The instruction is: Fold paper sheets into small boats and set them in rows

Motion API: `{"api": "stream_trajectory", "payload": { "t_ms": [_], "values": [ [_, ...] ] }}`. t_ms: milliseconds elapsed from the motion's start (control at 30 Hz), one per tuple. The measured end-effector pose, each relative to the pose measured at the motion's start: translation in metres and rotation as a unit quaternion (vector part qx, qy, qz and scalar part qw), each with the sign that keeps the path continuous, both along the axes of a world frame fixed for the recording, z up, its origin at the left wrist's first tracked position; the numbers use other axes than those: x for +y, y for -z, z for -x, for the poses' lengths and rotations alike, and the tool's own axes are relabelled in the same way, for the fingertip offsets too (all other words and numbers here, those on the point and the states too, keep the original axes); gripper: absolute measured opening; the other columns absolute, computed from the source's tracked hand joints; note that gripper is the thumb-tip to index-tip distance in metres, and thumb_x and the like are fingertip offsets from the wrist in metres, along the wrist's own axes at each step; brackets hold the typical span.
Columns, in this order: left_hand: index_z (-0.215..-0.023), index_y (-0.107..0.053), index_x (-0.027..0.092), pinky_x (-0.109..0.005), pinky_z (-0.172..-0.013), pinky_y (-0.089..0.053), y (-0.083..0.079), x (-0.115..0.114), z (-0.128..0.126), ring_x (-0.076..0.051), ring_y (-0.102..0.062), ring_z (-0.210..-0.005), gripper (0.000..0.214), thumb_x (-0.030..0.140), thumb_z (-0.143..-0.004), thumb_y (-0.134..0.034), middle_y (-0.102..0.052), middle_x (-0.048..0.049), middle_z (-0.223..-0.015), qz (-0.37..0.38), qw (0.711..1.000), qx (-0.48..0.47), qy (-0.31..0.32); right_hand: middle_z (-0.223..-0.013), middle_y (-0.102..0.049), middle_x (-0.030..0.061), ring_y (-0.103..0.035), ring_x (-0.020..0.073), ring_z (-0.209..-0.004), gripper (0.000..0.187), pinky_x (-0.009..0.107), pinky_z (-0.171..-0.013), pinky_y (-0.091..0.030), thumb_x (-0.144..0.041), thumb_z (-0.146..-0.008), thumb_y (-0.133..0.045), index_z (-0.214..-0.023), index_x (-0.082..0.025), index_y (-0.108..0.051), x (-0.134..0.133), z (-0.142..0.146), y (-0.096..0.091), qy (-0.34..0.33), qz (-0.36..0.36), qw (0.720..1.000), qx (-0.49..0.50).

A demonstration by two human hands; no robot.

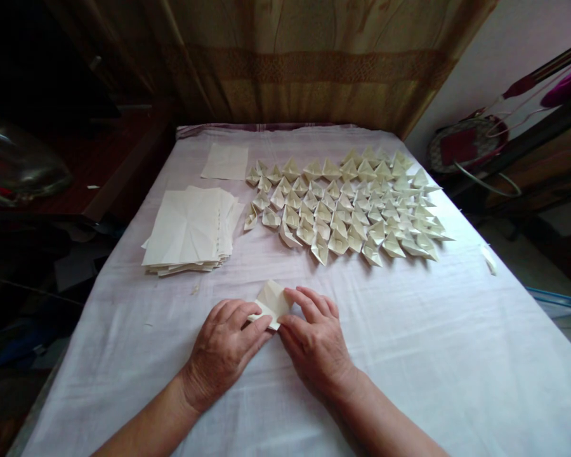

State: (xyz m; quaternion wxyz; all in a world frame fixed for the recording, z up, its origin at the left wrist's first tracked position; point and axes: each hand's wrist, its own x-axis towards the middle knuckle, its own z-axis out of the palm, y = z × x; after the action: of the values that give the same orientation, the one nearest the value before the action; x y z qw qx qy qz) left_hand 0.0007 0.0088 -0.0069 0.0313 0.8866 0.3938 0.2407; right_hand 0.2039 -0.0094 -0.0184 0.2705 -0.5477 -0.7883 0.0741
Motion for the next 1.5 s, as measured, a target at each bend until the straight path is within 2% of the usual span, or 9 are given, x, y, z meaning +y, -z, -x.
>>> {"api": "stream_trajectory", "payload": {
  "t_ms": [67,167,333,500,633,767,1100,1500],
  "values": [
    [-0.097,-0.069,0.023,-0.035,-0.081,-0.047,-0.001,-0.001,-0.001,-0.019,-0.060,-0.084,0.017,0.028,-0.098,-0.053,-0.070,-0.0040,-0.088,0.008,1.000,0.008,-0.010,-0.130,-0.062,0.0050,-0.050,0.0294,-0.122,0.011,0.046,-0.098,-0.037,-0.027,-0.090,-0.063,-0.084,-0.028,-0.073,0.000,0.000,0.001,0.003,0.009,1.000,0.011],
    [-0.092,-0.069,0.022,-0.034,-0.077,-0.046,0.000,0.000,-0.001,-0.018,-0.059,-0.078,0.020,0.025,-0.099,-0.050,-0.069,-0.0025,-0.081,0.031,0.999,0.005,-0.010,-0.128,-0.063,0.0052,-0.050,0.0299,-0.123,0.008,0.046,-0.098,-0.039,-0.029,-0.088,-0.066,-0.085,-0.029,-0.074,0.000,-0.001,0.006,0.014,0.028,0.998,0.046],
    [-0.092,-0.066,0.021,-0.033,-0.077,-0.045,0.001,0.003,-0.001,-0.019,-0.059,-0.078,0.021,0.029,-0.099,-0.049,-0.070,-0.0030,-0.082,0.060,0.998,-0.021,-0.024,-0.126,-0.065,0.0047,-0.051,0.0293,-0.124,0.008,0.048,-0.101,-0.039,-0.026,-0.086,-0.067,-0.084,-0.029,-0.074,0.000,0.002,0.007,0.043,0.057,0.994,0.082],
    [-0.093,-0.064,0.020,-0.036,-0.076,-0.042,0.002,0.003,-0.006,-0.022,-0.058,-0.080,0.022,0.029,-0.100,-0.045,-0.069,-0.0038,-0.082,0.051,0.997,-0.010,-0.051,-0.124,-0.067,0.0056,-0.052,0.0296,-0.124,0.010,0.049,-0.103,-0.037,-0.023,-0.085,-0.065,-0.079,-0.026,-0.072,0.000,0.009,0.004,0.071,0.067,0.989,0.111],
    [-0.087,-0.062,0.021,-0.036,-0.076,-0.040,0.003,0.003,-0.009,-0.022,-0.057,-0.079,0.019,0.029,-0.098,-0.048,-0.068,-0.0033,-0.079,0.060,0.996,0.008,-0.068,-0.123,-0.067,0.0053,-0.052,0.0297,-0.124,0.010,0.049,-0.103,-0.036,-0.022,-0.084,-0.064,-0.077,-0.025,-0.070,0.000,0.012,0.002,0.084,0.073,0.987,0.114],
    [-0.090,-0.060,0.021,-0.036,-0.075,-0.039,0.003,0.005,-0.011,-0.022,-0.057,-0.078,0.012,0.027,-0.097,-0.052,-0.068,-0.0027,-0.081,0.067,0.994,0.019,-0.079,-0.122,-0.068,0.0047,-0.052,0.0298,-0.124,0.011,0.049,-0.103,-0.035,-0.020,-0.083,-0.065,-0.073,-0.024,-0.067,0.000,0.014,0.002,0.098,0.078,0.986,0.113],
    [-0.094,-0.060,0.021,-0.036,-0.073,-0.038,0.000,0.008,-0.015,-0.022,-0.059,-0.076,0.003,0.023,-0.092,-0.059,-0.069,-0.0007,-0.080,0.079,0.991,0.047,-0.100,-0.123,-0.067,0.0038,-0.052,0.0275,-0.124,0.009,0.045,-0.102,-0.032,-0.019,-0.084,-0.066,-0.076,-0.023,-0.065,0.000,0.015,0.001,0.102,0.087,0.986,0.098],
    [-0.091,-0.057,0.021,-0.036,-0.074,-0.036,-0.002,0.008,-0.016,-0.022,-0.060,-0.077,0.008,0.022,-0.089,-0.065,-0.068,0.0002,-0.080,0.111,0.986,0.058,-0.111,-0.123,-0.066,0.0040,-0.052,0.0276,-0.123,0.007,0.044,-0.100,-0.033,-0.019,-0.083,-0.066,-0.078,-0.023,-0.063,0.001,0.016,0.001,0.103,0.087,0.986,0.096]
  ]
}}
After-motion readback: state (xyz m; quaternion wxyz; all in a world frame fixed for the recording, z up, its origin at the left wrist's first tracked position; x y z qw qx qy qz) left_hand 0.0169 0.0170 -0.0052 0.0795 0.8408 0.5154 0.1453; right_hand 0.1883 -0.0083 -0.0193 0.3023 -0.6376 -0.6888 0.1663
